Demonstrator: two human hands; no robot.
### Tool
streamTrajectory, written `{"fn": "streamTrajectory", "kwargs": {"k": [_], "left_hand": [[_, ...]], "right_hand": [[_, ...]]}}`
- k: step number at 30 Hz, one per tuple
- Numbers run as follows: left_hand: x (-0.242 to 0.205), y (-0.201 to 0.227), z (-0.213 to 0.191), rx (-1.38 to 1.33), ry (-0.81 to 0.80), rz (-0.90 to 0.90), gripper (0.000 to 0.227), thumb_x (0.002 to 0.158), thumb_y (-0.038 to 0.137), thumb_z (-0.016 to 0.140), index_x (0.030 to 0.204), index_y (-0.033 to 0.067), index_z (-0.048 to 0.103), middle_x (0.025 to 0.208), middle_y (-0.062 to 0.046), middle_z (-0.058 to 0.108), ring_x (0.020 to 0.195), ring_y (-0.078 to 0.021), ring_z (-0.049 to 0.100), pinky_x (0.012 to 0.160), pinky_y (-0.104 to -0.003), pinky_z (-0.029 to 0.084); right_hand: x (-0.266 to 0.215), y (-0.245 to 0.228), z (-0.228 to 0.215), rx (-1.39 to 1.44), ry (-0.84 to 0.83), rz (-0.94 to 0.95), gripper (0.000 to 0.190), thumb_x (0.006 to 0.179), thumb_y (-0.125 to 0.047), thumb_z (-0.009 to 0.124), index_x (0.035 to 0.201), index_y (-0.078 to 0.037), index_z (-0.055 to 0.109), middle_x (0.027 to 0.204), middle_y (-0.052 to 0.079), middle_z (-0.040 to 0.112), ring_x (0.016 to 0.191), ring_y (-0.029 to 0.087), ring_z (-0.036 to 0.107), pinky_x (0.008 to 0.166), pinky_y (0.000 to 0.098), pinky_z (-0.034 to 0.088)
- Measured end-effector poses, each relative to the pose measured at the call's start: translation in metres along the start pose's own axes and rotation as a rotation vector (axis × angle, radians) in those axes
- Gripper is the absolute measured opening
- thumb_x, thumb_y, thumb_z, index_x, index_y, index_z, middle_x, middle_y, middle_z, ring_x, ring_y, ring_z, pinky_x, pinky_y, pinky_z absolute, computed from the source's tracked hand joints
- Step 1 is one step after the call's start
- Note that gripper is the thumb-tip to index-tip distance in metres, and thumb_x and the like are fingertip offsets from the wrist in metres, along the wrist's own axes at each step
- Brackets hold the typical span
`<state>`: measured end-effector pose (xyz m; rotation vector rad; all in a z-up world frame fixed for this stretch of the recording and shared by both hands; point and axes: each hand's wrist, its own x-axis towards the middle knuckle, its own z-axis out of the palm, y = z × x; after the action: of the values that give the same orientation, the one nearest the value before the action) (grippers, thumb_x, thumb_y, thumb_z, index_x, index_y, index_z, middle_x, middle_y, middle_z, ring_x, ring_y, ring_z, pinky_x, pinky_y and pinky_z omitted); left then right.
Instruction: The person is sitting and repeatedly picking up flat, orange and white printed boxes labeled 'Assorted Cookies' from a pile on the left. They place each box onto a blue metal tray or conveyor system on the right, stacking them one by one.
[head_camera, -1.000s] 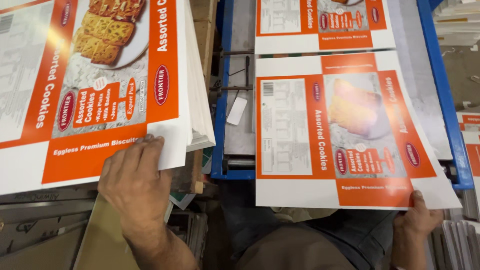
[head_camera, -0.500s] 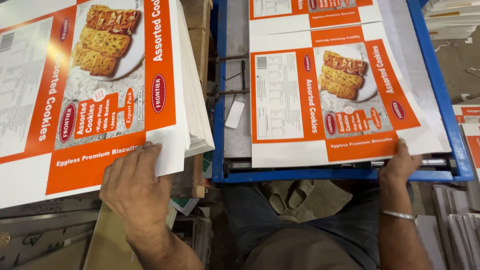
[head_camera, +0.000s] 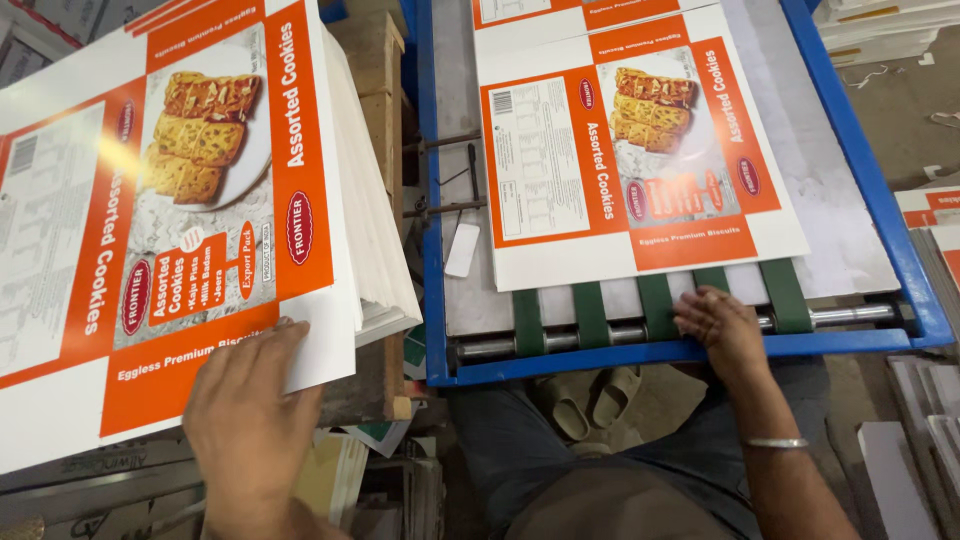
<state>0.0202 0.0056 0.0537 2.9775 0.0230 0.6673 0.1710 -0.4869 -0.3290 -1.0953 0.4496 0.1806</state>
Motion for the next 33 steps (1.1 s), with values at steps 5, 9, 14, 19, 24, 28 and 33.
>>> {"fn": "streamTrajectory", "kwargs": {"k": [5, 9, 14, 19, 24, 28, 33], "left_hand": [[-0.001, -0.038, -0.011, -0.164, 0.184, 0.007, 0.036, 0.093, 0.004, 0.066, 0.128, 0.0045, 0.07, 0.126, -0.011, 0.072, 0.115, -0.0267, 0.067, 0.103, -0.038, 0.053], [0.001, -0.011, 0.011, -0.139, 0.419, -0.069, 0.029, 0.099, 0.002, 0.062, 0.126, 0.0035, 0.074, 0.116, -0.011, 0.074, 0.101, -0.0264, 0.071, 0.088, -0.038, 0.055], [0.004, 0.117, 0.06, -0.032, 0.01, 0.275, 0.051, 0.082, 0.012, 0.069, 0.13, -0.0061, 0.062, 0.128, -0.019, 0.066, 0.127, -0.0324, 0.06, 0.116, -0.05, 0.043], [0.003, 0.177, 0.046, -0.225, -0.068, 0.439, 0.059, 0.087, 0.036, 0.069, 0.128, -0.0065, 0.062, 0.133, -0.024, 0.064, 0.134, -0.0358, 0.055, 0.117, -0.057, 0.037], [-0.023, 0.13, 0.003, -0.198, -0.065, 0.399, 0.052, 0.093, 0.04, 0.071, 0.126, -0.001, 0.066, 0.132, -0.021, 0.065, 0.131, -0.0353, 0.056, 0.115, -0.055, 0.037], [-0.024, 0.087, -0.005, -0.089, 0.065, 0.318, 0.044, 0.094, 0.032, 0.074, 0.125, 0.0008, 0.066, 0.133, -0.018, 0.064, 0.134, -0.033, 0.057, 0.114, -0.053, 0.04], [0.007, 0.032, 0.003, 0.314, 0.129, 0.037, 0.046, 0.085, 0.026, 0.078, 0.123, 0.0018, 0.07, 0.128, -0.017, 0.07, 0.121, -0.0333, 0.066, 0.102, -0.045, 0.052]], "right_hand": [[-0.045, -0.02, 0.051, -0.07, -0.161, 0.02, 0.046, 0.103, -0.019, 0.054, 0.14, 0.007, 0.05, 0.128, 0.025, 0.065, 0.11, 0.035, 0.069, 0.09, 0.0425, 0.06], [-0.085, -0.057, 0.116, 0.009, -0.427, -0.015, 0.049, 0.103, -0.022, 0.056, 0.142, 0.006, 0.051, 0.132, 0.025, 0.065, 0.114, 0.035, 0.068, 0.09, 0.0439, 0.06], [-0.154, -0.089, 0.189, 0.246, -1.043, -0.072, 0.054, 0.103, -0.024, 0.062, 0.15, -0.006, 0.043, 0.142, 0.018, 0.059, 0.13, 0.036, 0.063, 0.095, 0.0472, 0.061], [-0.178, -0.094, 0.217, 0.336, -0.598, 0.033, 0.059, 0.096, -0.016, 0.064, 0.149, -0.005, 0.042, 0.143, 0.011, 0.057, 0.131, 0.025, 0.057, 0.107, 0.0419, 0.052], [-0.104, -0.094, 0.168, 0.261, -0.157, -0.138, 0.049, 0.099, -0.005, 0.055, 0.147, 0.003, 0.046, 0.139, 0.015, 0.06, 0.123, 0.025, 0.064, 0.104, 0.0408, 0.054], [-0.031, -0.082, 0.085, 0.149, 0.049, -0.357, 0.041, 0.103, 0.005, 0.051, 0.144, 0.006, 0.05, 0.136, 0.017, 0.063, 0.121, 0.028, 0.067, 0.105, 0.0412, 0.059], [0.002, -0.069, -0.004, 0.136, 0.246, -0.475, 0.046, 0.097, 0.013, 0.053, 0.141, 0.0, 0.049, 0.133, 0.013, 0.065, 0.118, 0.028, 0.07, 0.098, 0.0419, 0.064]]}}
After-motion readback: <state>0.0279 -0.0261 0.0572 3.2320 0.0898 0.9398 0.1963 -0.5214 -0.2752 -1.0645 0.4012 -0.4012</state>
